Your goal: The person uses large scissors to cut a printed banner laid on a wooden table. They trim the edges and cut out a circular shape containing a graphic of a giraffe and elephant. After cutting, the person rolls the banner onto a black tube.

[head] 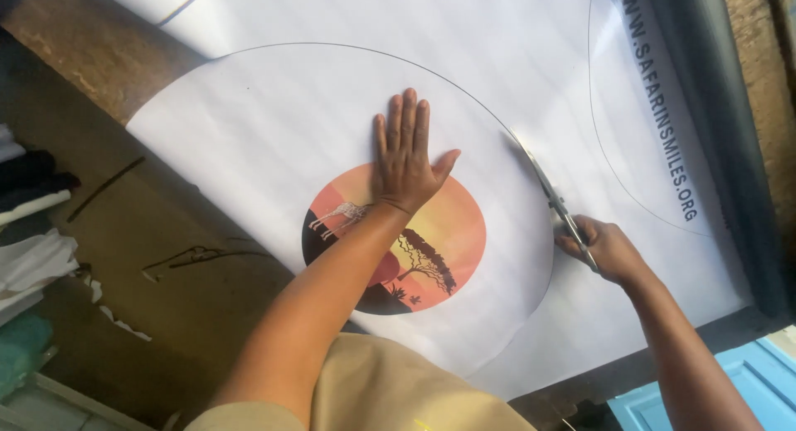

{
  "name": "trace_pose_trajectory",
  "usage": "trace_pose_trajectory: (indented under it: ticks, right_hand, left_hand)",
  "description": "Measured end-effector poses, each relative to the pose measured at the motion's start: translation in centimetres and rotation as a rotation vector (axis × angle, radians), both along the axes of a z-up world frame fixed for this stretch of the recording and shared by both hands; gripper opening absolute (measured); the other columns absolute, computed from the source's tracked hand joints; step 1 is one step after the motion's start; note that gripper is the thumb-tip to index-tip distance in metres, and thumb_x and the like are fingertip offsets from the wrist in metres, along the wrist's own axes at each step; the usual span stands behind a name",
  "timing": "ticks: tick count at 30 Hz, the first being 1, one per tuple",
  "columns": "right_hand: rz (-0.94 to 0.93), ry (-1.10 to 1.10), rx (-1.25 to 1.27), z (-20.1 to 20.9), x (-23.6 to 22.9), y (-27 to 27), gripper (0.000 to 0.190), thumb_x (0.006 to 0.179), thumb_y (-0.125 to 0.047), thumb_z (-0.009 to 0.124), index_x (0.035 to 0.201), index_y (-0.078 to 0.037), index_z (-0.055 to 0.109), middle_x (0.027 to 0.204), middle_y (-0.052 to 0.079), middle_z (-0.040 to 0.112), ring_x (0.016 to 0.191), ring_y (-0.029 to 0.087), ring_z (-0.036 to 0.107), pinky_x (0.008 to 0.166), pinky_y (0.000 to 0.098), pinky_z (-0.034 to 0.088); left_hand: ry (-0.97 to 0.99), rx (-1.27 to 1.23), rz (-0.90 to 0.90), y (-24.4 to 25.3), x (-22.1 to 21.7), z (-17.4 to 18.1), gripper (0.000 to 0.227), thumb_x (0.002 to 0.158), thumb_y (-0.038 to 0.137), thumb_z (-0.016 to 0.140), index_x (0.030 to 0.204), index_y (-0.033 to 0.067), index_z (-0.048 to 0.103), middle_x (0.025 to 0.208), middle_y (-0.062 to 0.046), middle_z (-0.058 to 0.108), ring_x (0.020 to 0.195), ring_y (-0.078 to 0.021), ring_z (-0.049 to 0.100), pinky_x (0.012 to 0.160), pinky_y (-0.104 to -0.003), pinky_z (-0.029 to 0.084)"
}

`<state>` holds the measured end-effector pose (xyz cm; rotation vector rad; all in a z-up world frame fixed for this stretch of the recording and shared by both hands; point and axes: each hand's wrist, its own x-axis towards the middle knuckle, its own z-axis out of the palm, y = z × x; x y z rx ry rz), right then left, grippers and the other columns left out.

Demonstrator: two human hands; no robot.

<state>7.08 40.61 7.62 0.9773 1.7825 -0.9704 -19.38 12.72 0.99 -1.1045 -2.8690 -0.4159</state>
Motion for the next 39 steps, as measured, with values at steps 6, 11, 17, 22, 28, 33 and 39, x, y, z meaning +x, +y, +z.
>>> trace_pose_trajectory:
  ticks: [6, 11, 17, 22, 28, 33, 39]
  right_hand:
    - [0.027, 0.003, 0.009, 0.1, -0.2, 0.8, 0.041, 0.086, -0.047, 0.087, 0.109, -0.014, 0.081, 0.077, 0.017, 0.08, 0.075, 0.038, 0.074, 0.075, 0.0455, 0.054]
    - [-0.018, -0.061, -0.035, 3.4, -3.2, 0.2, 0.018, 0.088, -0.026, 0.067, 0.101, -0.021, 0.078, 0.072, 0.001, 0.051, 0.068, 0.017, 0.043, 0.065, 0.0326, 0.038]
    - [-0.006, 0.008, -0.045, 2.4, -2.4, 0.8, 0.021, 0.087, -0.023, 0.066, 0.077, -0.016, 0.049, 0.069, 0.001, 0.039, 0.065, 0.017, 0.034, 0.06, 0.0347, 0.03]
    - [-0.02, -0.02, -0.043, 2.8, -3.3, 0.6, 0.022, 0.087, -0.022, 0.066, 0.074, -0.017, 0.05, 0.068, 0.0, 0.042, 0.064, 0.017, 0.035, 0.056, 0.0342, 0.032]
    - [0.014, -0.054, -0.019, 2.2, -3.4, 1.4, 0.021, 0.091, -0.026, 0.072, 0.078, -0.016, 0.058, 0.069, 0.001, 0.046, 0.065, 0.017, 0.04, 0.059, 0.0339, 0.036]
    - [0.118, -0.07, 0.009, 2.2, -5.9, 2.0, 0.029, 0.092, -0.034, 0.073, 0.082, -0.013, 0.056, 0.068, 0.005, 0.043, 0.064, 0.021, 0.041, 0.06, 0.0366, 0.035]
    - [0.093, -0.084, -0.027, 2.4, -7.6, 1.8, 0.017, 0.094, -0.03, 0.074, 0.095, -0.014, 0.072, 0.07, 0.006, 0.046, 0.065, 0.021, 0.041, 0.06, 0.0355, 0.034]
  left_hand:
    - [-0.07, -0.081, -0.021, -0.4, 0.4, -0.5, 0.099, 0.108, 0.075, 0.05, 0.171, 0.0027, 0.025, 0.18, -0.023, 0.018, 0.168, -0.0412, 0.014, 0.136, -0.061, 0.004]
    - [-0.09, -0.295, -0.024, -0.2, 0.3, 2.0, 0.096, 0.114, 0.079, 0.053, 0.17, 0.0054, 0.027, 0.177, -0.017, 0.027, 0.167, -0.035, 0.029, 0.139, -0.058, 0.027]
    - [-0.115, -0.327, -0.022, -0.2, 0.2, 2.1, 0.097, 0.114, 0.081, 0.053, 0.17, 0.0063, 0.025, 0.178, -0.016, 0.025, 0.168, -0.0345, 0.026, 0.14, -0.057, 0.026]
    - [-0.118, -0.272, -0.019, -0.2, 0.2, 1.7, 0.097, 0.114, 0.079, 0.057, 0.17, 0.0057, 0.027, 0.178, -0.017, 0.026, 0.168, -0.0347, 0.026, 0.14, -0.058, 0.028]
    - [-0.117, -0.292, -0.015, -0.1, 0.1, 1.8, 0.098, 0.114, 0.08, 0.057, 0.17, 0.0061, 0.026, 0.178, -0.016, 0.026, 0.168, -0.0344, 0.027, 0.14, -0.057, 0.026]
    - [-0.114, -0.361, -0.028, -0.2, 0.0, 2.3, 0.1, 0.115, 0.084, 0.056, 0.17, 0.0065, 0.025, 0.178, -0.016, 0.026, 0.168, -0.0338, 0.027, 0.139, -0.056, 0.027]
    - [-0.141, -0.429, -0.051, -0.2, -0.3, 3.1, 0.099, 0.117, 0.086, 0.046, 0.17, 0.0053, 0.024, 0.177, -0.016, 0.023, 0.167, -0.0328, 0.023, 0.139, -0.055, 0.025]
